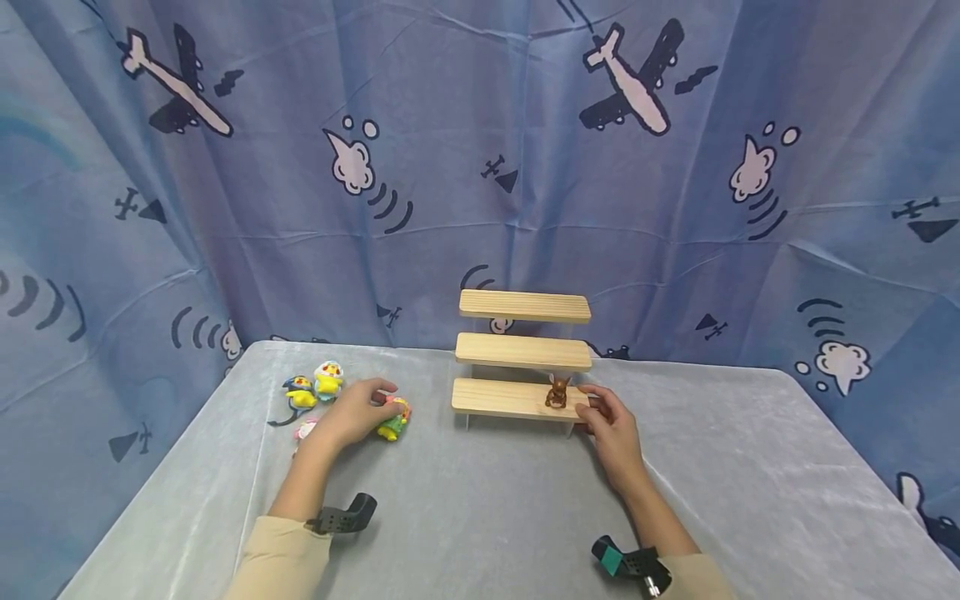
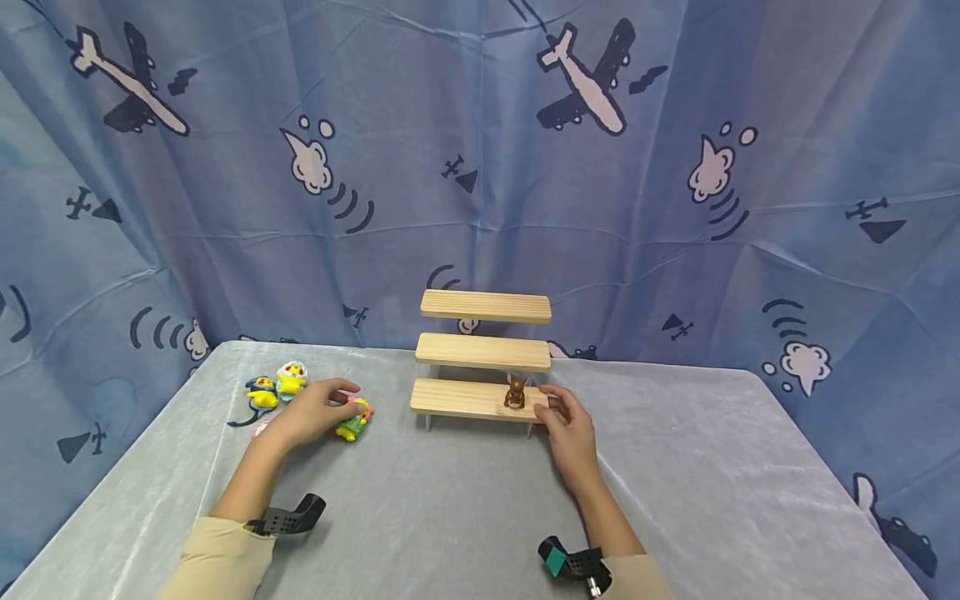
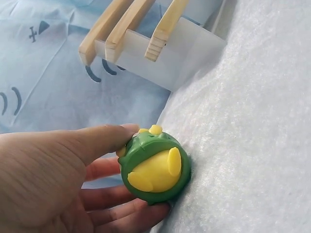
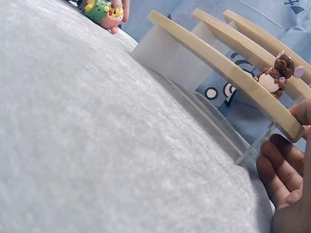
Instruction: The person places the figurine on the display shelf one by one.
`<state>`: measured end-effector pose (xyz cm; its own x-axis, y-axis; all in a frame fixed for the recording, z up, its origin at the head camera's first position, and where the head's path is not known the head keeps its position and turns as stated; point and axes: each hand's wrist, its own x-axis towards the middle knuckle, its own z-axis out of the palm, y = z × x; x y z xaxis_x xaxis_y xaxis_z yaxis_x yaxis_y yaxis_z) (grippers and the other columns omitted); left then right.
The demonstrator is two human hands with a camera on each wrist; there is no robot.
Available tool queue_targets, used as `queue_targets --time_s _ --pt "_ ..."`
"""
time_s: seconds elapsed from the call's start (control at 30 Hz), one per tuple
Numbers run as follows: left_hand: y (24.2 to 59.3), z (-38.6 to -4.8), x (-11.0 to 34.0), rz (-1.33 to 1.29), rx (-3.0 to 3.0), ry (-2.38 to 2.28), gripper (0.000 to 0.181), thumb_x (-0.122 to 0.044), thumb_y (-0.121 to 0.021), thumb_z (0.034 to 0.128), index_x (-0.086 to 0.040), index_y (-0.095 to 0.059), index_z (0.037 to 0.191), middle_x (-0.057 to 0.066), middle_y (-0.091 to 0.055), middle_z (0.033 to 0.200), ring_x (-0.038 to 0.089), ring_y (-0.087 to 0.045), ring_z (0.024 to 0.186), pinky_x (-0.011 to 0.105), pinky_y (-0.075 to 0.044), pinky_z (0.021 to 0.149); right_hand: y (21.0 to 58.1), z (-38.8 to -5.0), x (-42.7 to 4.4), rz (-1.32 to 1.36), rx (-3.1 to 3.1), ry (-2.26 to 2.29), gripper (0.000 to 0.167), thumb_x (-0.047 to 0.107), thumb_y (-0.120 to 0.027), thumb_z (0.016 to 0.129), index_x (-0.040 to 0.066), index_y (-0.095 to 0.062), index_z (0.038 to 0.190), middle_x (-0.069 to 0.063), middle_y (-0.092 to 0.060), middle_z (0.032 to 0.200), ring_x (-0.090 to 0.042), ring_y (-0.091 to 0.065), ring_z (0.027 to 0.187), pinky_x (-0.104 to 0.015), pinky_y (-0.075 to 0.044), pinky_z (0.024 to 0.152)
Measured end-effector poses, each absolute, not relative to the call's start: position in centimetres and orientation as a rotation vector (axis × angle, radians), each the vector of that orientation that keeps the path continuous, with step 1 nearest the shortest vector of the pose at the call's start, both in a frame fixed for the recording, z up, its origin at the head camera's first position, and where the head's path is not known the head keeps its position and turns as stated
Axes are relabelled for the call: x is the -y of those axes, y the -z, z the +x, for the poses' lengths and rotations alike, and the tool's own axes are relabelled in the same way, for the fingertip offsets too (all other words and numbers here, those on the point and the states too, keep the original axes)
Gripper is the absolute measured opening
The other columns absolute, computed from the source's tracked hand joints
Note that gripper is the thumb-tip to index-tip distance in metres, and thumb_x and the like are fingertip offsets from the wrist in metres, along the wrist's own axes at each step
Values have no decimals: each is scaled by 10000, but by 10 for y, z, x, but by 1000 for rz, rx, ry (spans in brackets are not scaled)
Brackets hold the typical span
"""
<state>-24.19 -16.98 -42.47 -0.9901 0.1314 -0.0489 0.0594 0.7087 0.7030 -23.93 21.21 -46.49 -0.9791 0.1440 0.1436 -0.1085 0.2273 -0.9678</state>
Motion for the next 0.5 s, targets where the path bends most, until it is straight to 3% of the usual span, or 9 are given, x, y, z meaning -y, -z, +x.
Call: queue_targets --time_s 0.5 --pt "427 -241 168 171 -2804 -1121 561 -357 -773 873 -53 -637 1324 206 -668 1263 325 -628 1149 526 -497 1005 465 -239 -213 -13 2300 -1831 324 48 -559 998 13 -590 1319 -262 -639 1210 27 -641 858 -179 -567 740"
